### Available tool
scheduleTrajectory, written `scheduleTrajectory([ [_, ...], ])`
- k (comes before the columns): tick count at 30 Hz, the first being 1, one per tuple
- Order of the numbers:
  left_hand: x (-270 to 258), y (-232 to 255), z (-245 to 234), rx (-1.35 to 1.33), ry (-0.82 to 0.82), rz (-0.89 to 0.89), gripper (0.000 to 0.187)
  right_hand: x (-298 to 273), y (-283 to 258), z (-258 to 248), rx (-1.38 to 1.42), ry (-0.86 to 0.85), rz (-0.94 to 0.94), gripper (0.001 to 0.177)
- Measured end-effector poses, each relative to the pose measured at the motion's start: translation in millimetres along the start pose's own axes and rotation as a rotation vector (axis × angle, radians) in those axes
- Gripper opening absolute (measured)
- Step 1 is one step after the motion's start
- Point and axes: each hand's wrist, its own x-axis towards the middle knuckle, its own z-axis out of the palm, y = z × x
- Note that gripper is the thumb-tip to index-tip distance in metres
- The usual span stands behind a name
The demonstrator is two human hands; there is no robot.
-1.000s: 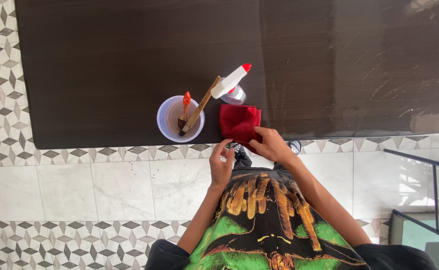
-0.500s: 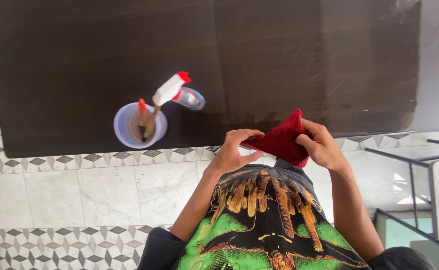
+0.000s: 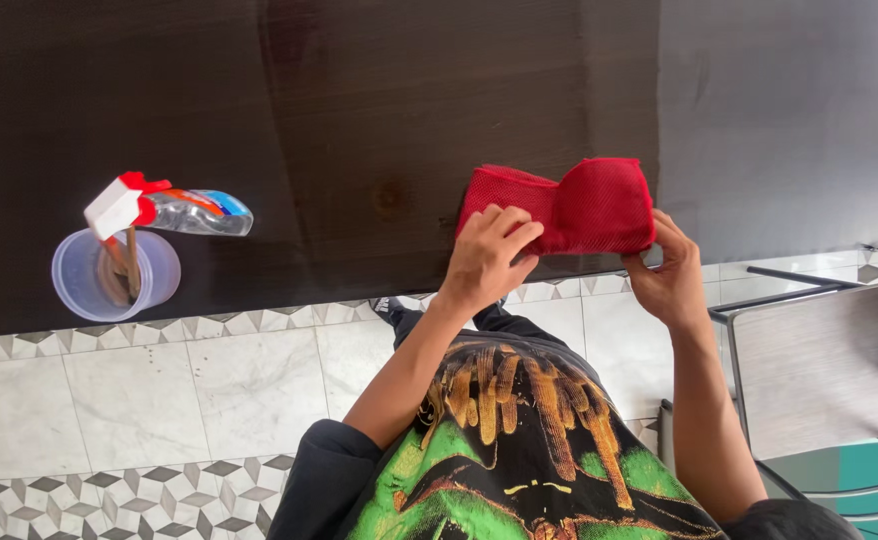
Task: The person applies a dark liquid to a large dark tabletop using a brush, then wipes the surface with a red cloth. They spray a cleaning solution onto the cloth and continue wiping the table to remove residue and dry the surface.
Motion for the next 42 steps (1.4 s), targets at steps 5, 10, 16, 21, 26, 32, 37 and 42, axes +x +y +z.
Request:
scheduleTrajectory([
  [5,-29,1,45,-0.024,-0.313,-0.184,0.033,-16,40,3,-0.339,0.132,0.015,0.044],
  [10,-47,-17,77,0.129,-0.138,-0.258,0.038,-7,47,76,-0.249,-0.003,-0.03,0.049],
  [16,-32,-33,101,0.275,-0.158,-0.334,0.059,26,67,115,-0.598,-0.198,-0.209,0.058],
  [21,2,-51,112,0.372,-0.186,-0.339,0.059,67,88,106,-0.68,-0.219,-0.258,0.059],
  [26,52,-72,131,0.423,-0.184,-0.312,0.06,114,106,87,-0.7,-0.199,-0.27,0.061],
  [32,76,-55,160,0.41,-0.207,-0.255,0.061,102,118,54,-0.664,-0.12,-0.127,0.061],
  [37,51,-27,172,0.275,-0.203,-0.204,0.061,50,121,50,-0.684,-0.09,-0.031,0.063],
  [42,6,-3,153,0.271,-0.241,-0.243,0.061,6,111,66,-0.687,-0.137,-0.023,0.065],
])
